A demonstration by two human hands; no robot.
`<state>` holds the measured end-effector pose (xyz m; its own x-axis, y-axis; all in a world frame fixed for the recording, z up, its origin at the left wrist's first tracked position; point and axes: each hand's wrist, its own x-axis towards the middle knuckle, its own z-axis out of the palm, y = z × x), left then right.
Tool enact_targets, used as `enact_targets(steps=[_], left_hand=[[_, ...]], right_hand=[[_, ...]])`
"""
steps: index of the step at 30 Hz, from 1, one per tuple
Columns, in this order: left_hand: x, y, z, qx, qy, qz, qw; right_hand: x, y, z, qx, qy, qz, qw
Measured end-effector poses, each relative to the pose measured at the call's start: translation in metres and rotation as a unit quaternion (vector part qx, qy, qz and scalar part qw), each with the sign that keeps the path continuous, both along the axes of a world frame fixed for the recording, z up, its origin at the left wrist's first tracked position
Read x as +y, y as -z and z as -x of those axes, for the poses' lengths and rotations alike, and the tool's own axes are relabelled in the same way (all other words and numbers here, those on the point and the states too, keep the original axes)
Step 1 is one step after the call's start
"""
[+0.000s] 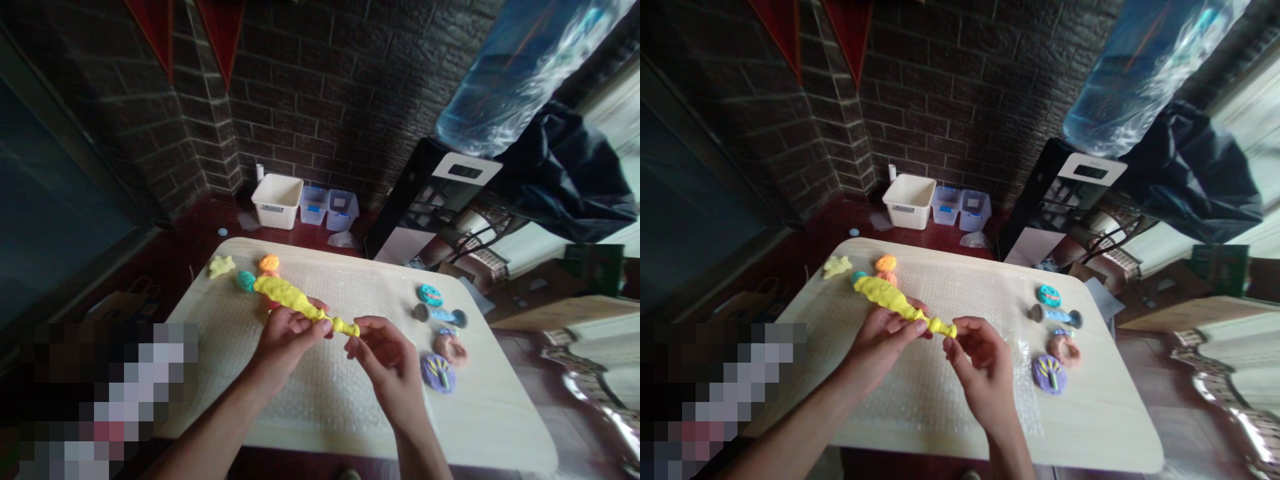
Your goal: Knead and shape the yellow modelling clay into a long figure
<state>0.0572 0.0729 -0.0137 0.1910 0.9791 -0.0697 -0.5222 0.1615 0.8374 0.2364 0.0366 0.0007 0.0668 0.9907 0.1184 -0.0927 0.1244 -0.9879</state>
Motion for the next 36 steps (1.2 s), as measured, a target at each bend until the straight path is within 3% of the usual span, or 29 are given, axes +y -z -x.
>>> enact_targets(steps=[8,14,26,36], left_hand=[[0.0,-0.012,-0.003,-0.02,0.056,0.004,0.998],[-0.002,-0.013,0.0,0.024,0.046,-0.027,0.998],[-0.002,-0.011,0.004,0.026,0.059,-0.039,0.997],[-0.003,-0.022,0.001,-0.001,0.074,-0.026,0.997]], right_hand=[[0.002,0.001,-0.002,-0.012,-0.02,-0.03,0.999],[0.001,-0.002,0.004,-0.017,-0.027,-0.039,0.999],[0.001,-0.005,0.009,-0.025,-0.039,-0.045,0.998],[-0.002,-0.008,0.004,-0.016,-0.051,-0.021,0.998]])
